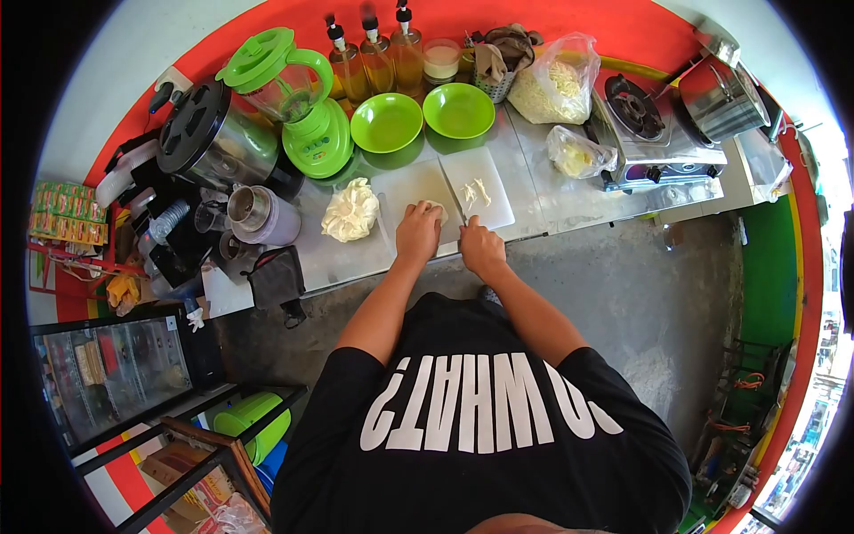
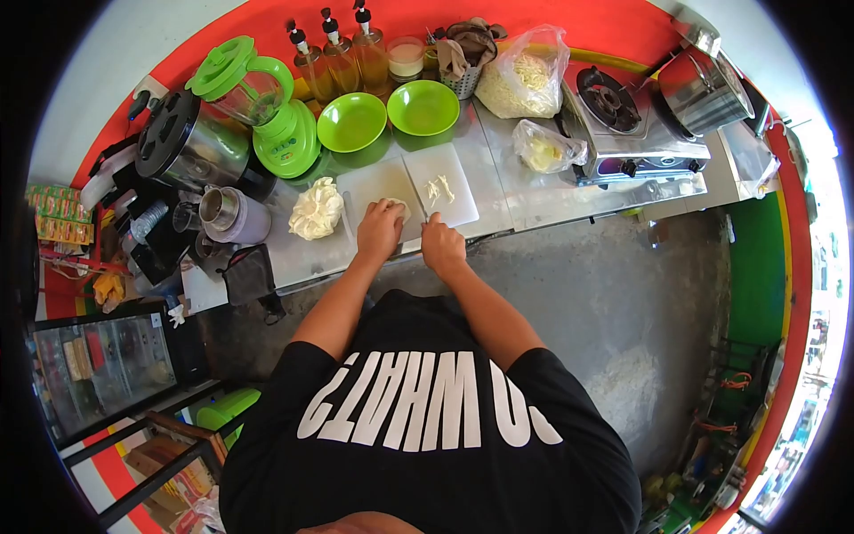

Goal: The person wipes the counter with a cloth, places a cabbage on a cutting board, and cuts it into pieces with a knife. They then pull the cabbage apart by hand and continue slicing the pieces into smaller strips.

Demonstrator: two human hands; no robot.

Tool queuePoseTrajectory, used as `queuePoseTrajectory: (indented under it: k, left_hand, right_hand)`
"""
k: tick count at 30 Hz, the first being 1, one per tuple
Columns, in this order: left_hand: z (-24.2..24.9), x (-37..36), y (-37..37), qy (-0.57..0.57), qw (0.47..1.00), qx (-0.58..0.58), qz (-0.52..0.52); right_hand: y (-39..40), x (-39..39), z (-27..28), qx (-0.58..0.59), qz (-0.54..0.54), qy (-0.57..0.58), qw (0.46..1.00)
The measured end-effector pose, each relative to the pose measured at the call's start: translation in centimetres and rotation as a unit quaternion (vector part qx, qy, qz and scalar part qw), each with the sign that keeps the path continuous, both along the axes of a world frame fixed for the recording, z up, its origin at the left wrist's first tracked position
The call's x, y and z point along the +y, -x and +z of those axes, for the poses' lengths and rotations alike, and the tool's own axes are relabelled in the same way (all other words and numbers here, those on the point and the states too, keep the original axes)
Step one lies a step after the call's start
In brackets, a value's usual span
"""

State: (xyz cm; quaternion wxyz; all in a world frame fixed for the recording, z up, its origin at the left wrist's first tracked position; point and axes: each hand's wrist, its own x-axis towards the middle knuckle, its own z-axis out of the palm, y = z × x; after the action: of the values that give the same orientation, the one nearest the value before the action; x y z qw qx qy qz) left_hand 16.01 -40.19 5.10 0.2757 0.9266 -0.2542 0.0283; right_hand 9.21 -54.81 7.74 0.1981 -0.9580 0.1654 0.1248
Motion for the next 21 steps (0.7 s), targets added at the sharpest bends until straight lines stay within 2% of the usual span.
queuePoseTrajectory:
  k: [4,6,10,12,16,21]
  left_hand:
    - [0.8,-0.5,-0.7,-0.022,1.000,0.014,-0.003]
    - [1.4,-0.8,-1.0,-0.077,0.997,0.011,-0.007]
    - [0.9,-1.1,-1.0,-0.078,0.996,0.030,-0.015]
    - [-0.3,-1.0,-0.8,0.026,0.993,-0.112,-0.005]
    - [-2.5,-0.4,-0.7,0.086,0.992,-0.047,-0.081]
    - [-2.9,-0.2,0.2,0.076,0.992,-0.082,-0.061]
  right_hand:
    - [0.0,0.2,0.8,0.008,0.028,-0.014,0.999]
    - [0.0,0.5,1.1,0.022,0.028,-0.017,0.999]
    - [0.0,0.4,1.1,0.040,0.040,-0.012,0.998]
    - [-0.4,0.1,1.3,0.048,0.048,-0.004,0.998]
    - [-0.1,0.3,1.4,0.056,0.049,-0.001,0.997]
    - [-0.1,1.3,-0.3,0.047,0.014,-0.001,0.999]
